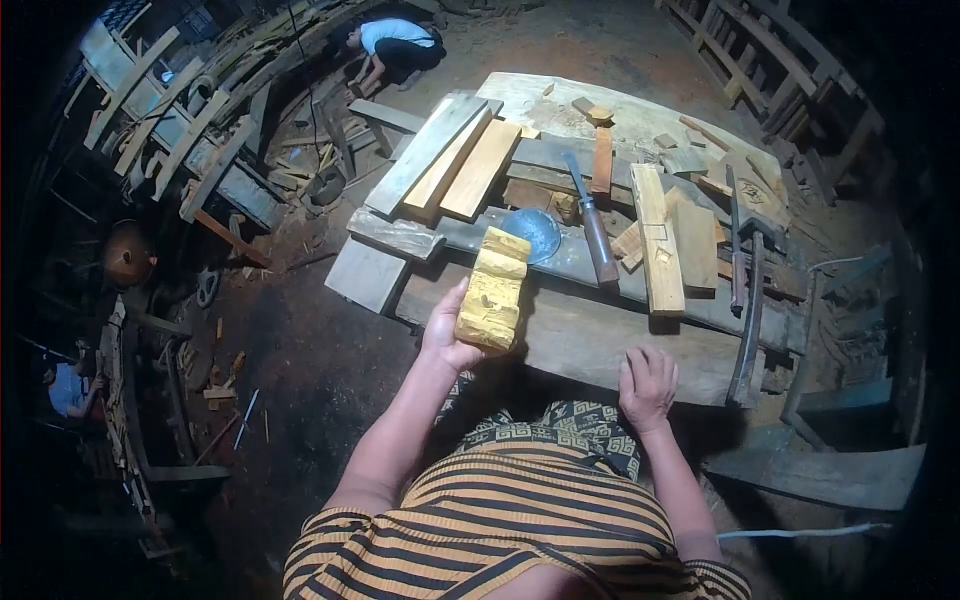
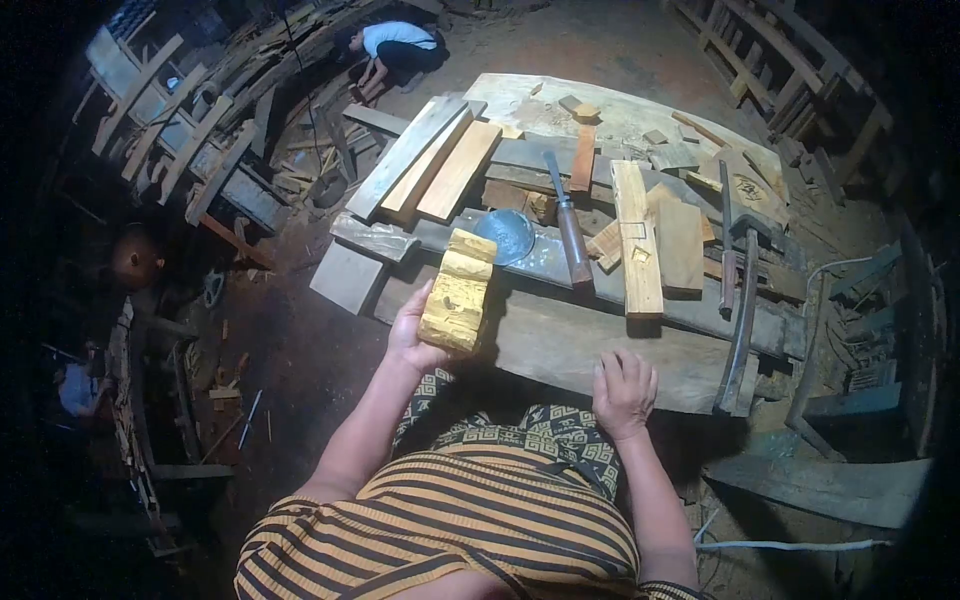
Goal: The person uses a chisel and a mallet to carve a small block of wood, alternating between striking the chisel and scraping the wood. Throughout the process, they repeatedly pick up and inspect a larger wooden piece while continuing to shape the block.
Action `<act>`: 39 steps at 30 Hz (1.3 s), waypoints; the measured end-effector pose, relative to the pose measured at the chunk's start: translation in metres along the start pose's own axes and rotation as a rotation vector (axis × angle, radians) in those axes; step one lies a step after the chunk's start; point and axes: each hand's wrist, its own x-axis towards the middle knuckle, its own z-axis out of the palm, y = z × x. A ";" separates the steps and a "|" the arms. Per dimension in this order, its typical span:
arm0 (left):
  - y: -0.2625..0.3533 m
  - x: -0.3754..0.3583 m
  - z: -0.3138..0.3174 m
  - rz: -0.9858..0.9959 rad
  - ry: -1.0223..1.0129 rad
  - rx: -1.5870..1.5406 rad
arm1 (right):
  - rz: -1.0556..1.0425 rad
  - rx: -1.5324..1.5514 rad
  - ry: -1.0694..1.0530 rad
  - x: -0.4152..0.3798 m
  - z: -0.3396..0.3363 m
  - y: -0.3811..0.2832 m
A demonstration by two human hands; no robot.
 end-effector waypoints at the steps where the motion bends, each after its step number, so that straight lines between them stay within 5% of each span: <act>1: 0.000 -0.001 -0.001 0.003 -0.007 0.016 | -0.002 -0.004 -0.007 0.001 0.000 0.000; 4: -0.002 -0.001 -0.004 0.116 0.057 0.174 | -0.003 -0.011 -0.018 0.001 0.000 0.001; 9: -0.011 -0.004 -0.009 0.944 0.114 1.371 | -0.016 -0.034 -0.009 -0.001 0.003 0.001; 10: -0.008 -0.004 -0.012 0.941 0.122 1.366 | -0.019 -0.034 -0.017 0.000 0.003 0.001; 12: -0.002 -0.009 -0.015 1.172 0.091 2.027 | -0.018 -0.032 -0.012 0.000 0.003 0.001; 22: 0.005 0.001 -0.030 1.221 -0.107 2.175 | -0.012 -0.016 -0.021 0.010 -0.004 0.001; 26: 0.002 -0.001 -0.025 1.245 -0.083 2.189 | 0.154 0.407 -0.143 0.058 -0.019 -0.016; 28: -0.001 -0.002 -0.025 1.237 -0.089 2.175 | 0.011 0.430 -0.038 0.093 -0.026 -0.033; 32: -0.001 -0.003 -0.025 1.238 -0.063 2.162 | 0.004 0.397 -0.115 0.141 -0.003 -0.038; 35: 0.000 -0.003 -0.026 1.245 -0.058 2.164 | 0.036 0.039 -0.264 0.162 0.023 -0.036; 37: 0.000 -0.004 -0.025 1.223 -0.058 2.177 | 0.189 -0.087 -0.505 0.169 0.034 -0.040; 39: 0.000 -0.003 -0.029 1.249 -0.075 2.156 | 0.149 -0.098 -0.423 0.164 0.054 -0.032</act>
